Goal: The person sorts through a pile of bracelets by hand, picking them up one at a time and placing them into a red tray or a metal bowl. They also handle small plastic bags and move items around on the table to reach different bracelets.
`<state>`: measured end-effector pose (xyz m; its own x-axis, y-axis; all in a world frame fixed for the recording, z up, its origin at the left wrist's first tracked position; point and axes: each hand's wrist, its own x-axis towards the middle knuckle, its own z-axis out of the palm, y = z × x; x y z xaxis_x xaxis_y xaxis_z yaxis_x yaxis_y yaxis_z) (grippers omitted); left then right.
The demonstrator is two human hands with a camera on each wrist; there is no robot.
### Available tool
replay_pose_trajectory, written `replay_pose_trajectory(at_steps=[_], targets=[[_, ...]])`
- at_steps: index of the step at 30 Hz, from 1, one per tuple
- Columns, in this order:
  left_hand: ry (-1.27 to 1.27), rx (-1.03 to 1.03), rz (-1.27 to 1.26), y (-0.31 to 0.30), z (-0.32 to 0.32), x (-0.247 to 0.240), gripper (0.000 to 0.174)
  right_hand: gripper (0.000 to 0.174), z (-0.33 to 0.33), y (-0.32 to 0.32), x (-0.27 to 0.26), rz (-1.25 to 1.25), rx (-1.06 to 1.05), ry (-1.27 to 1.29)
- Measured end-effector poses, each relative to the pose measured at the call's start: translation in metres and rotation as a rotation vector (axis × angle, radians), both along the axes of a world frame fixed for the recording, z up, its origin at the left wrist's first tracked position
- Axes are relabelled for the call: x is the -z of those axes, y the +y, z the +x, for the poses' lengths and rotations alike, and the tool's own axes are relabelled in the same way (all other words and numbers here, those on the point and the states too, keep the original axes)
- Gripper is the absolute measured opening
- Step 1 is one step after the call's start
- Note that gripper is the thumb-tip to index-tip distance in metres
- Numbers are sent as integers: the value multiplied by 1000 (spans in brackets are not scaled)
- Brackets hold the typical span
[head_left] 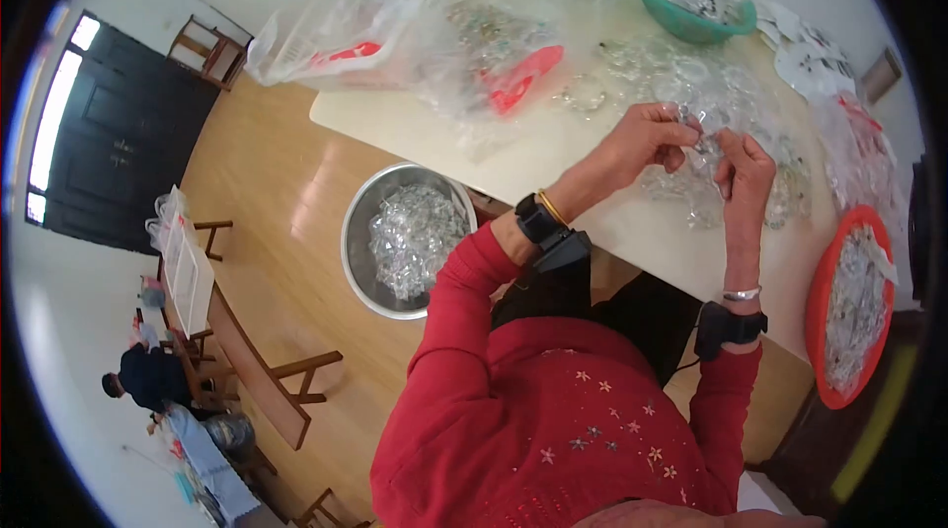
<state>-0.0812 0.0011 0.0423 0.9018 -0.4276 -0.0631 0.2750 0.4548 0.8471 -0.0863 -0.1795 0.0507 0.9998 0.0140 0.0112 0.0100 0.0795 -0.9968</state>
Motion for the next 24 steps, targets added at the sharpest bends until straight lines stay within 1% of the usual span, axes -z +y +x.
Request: replay_pose_trajectory(at_steps=[3,4,6,7,8,10,11,13,14,17,23,24], targets=[[-509,-308,336,-1,-14,8,15,19,-6,5,-2,-31,-14,82],[-505,-310,332,3,-14,9,15,23,-11,13,-7,127,-48,104],[-1021,-540,595,8,-16,11,19,34,-22,25,-12,440,-96,152],[-1280,-643,712,8,-17,13,20,34,-24,27,-10,433,-71,158],[-1273,-617,684,5,-18,15,20,37,-22,27,-6,355,-83,102],[-806,-644,396,0,-22,20,18,43,-21,20,1,191,-92,1],[-801,-613,374,2,-23,17,18,43,-24,19,0,181,-56,6],[-231,-388,-11,14,-26,7,18,41,-30,25,-7,160,-49,-34],[-226,-373,-17,18,-26,7,18,40,-31,26,-9,150,-54,-55],[-243,-234,149,23,-27,8,17,36,-28,26,-3,184,-69,-35],[-250,-182,160,15,-28,11,18,27,-29,26,-3,181,-21,5],[-242,-184,176,16,-27,13,18,25,-29,28,-3,214,-18,16]])
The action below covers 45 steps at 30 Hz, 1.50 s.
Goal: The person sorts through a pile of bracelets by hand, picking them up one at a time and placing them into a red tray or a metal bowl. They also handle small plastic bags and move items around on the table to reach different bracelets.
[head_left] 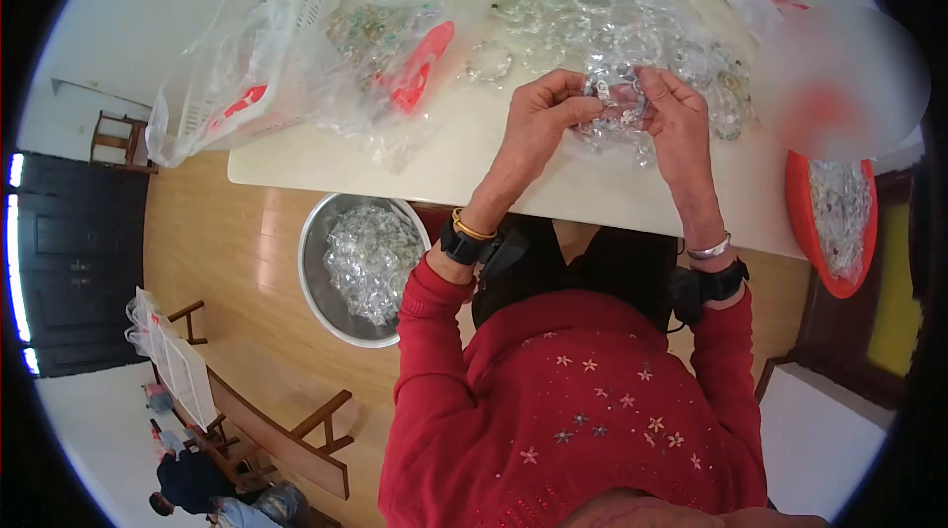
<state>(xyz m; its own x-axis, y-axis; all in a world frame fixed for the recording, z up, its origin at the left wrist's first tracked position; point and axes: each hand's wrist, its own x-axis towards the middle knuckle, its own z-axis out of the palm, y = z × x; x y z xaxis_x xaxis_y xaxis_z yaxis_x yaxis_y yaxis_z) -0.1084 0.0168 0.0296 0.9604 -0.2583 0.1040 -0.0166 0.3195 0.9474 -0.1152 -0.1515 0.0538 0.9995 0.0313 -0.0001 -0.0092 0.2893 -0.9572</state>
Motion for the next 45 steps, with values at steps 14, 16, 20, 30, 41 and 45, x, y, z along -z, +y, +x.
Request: replay_pose_trajectory(at_steps=[14,16,20,30,41,45], targets=[[246,-36,-100,26,10,-29,6,24,-8,-30,17,-281,205,-25],[203,-155,-148,39,23,-42,7,24,-12,-49,30,-325,196,-38],[32,-403,-264,78,73,-65,11,21,-26,-77,44,-393,270,-3],[-235,-549,-144,98,146,-112,39,22,-30,-136,72,-415,439,-113],[-1131,74,737,-55,30,-9,49,37,-24,-156,68,-1131,587,-342],[-1193,116,920,-51,29,2,55,44,-13,-167,78,-1191,517,-266]])
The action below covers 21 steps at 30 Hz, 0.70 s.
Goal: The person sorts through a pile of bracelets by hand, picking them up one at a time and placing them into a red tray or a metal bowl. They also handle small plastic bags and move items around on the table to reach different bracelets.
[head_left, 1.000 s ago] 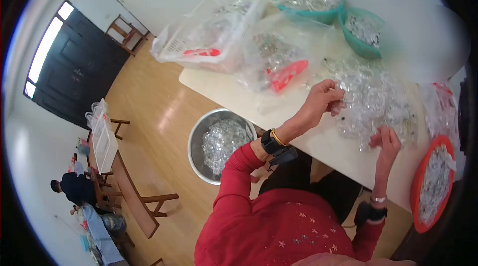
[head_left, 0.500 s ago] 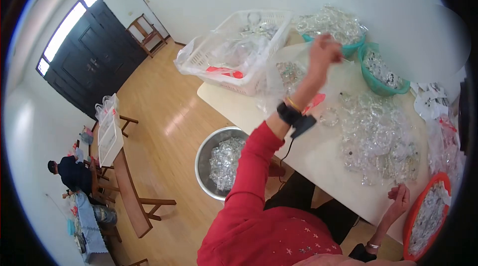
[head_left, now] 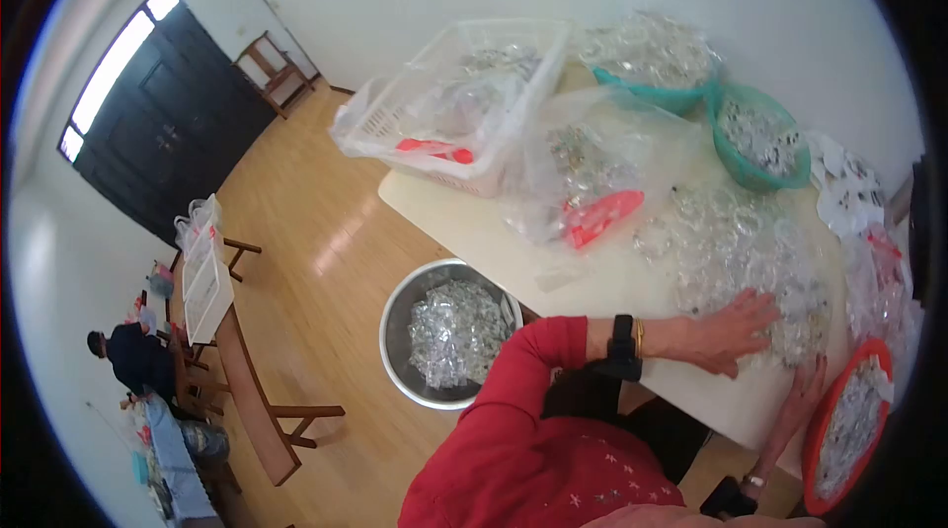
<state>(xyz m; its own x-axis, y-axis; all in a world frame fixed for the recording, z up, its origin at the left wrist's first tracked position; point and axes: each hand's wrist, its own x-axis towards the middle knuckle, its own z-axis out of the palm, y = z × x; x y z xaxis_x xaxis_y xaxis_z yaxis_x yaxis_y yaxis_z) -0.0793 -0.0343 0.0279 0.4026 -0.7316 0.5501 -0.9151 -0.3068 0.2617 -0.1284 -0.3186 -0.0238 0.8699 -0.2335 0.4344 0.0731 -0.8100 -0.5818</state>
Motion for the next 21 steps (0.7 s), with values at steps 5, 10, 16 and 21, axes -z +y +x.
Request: replay_pose_trajectory(at_steps=[5,10,16,21], targets=[[-87,-75,59,-4,15,30,47,48,-8,20,-20,79,78,121],[-35,-146,147,8,15,10,42,42,-8,16,-19,19,100,66],[-209,-414,201,23,42,2,40,32,-11,6,-16,2,85,39],[-28,-544,-13,45,69,16,38,31,-5,-1,-17,150,123,102]])
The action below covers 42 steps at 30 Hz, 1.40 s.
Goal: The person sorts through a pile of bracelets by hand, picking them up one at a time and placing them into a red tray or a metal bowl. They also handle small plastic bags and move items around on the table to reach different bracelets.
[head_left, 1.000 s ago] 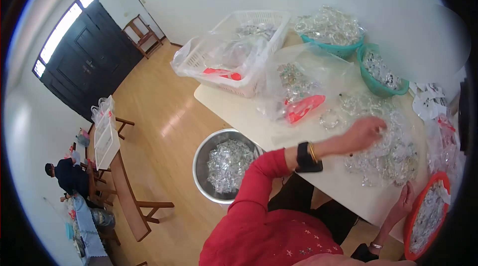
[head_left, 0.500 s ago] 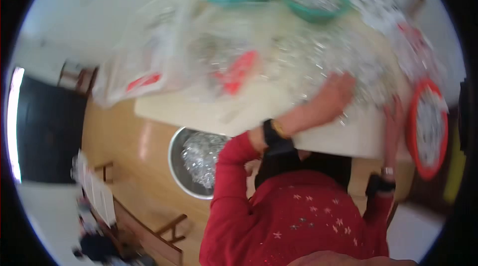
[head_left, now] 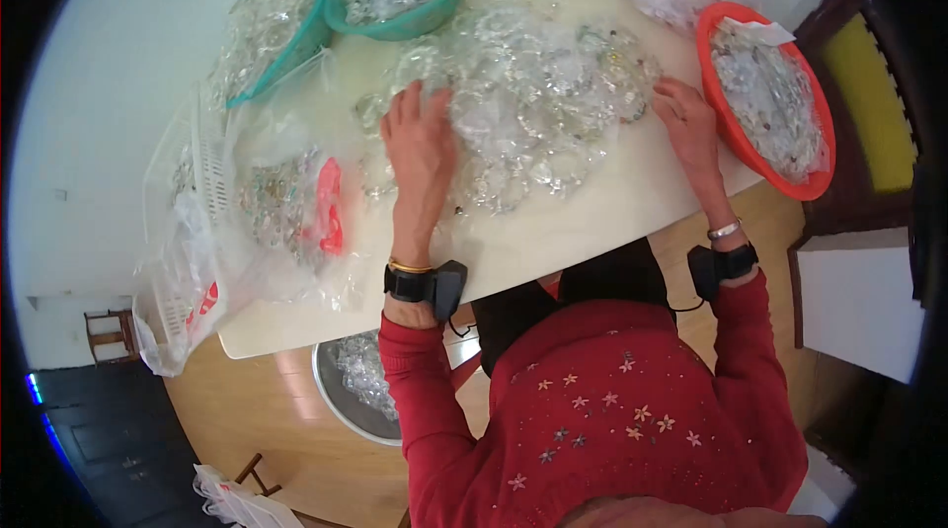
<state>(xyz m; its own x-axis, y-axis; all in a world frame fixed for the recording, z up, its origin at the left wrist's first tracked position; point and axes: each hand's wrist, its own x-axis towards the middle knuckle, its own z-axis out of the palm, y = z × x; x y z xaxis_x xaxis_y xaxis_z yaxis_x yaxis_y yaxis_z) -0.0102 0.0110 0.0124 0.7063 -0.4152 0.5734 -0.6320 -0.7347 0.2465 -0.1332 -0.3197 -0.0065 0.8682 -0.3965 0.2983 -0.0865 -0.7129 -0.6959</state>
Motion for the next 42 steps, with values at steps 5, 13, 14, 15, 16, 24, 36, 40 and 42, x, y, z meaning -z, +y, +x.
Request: replay_pose_trajectory(at_steps=[5,13,14,15,16,24,36,40,42], targets=[[176,1,-276,14,14,14,33,41,33,-4,2,-203,77,-174],[193,12,-385,12,7,9,30,49,65,-29,12,80,177,-4],[195,12,-384,11,6,7,30,48,65,-27,11,98,195,-48],[180,24,-408,10,5,6,30,48,63,-25,11,99,194,-44],[166,35,-431,10,4,5,29,46,61,-23,11,226,192,-61],[90,49,-531,0,-8,-7,22,35,42,18,-6,799,94,-317],[995,445,-1028,-17,-34,-30,16,26,54,123,-49,1100,-387,-220],[1087,511,-934,-14,-29,-18,16,25,61,146,-47,1059,-445,-164],[1088,495,-974,-12,-26,-15,13,25,62,151,-46,1041,-426,-142]])
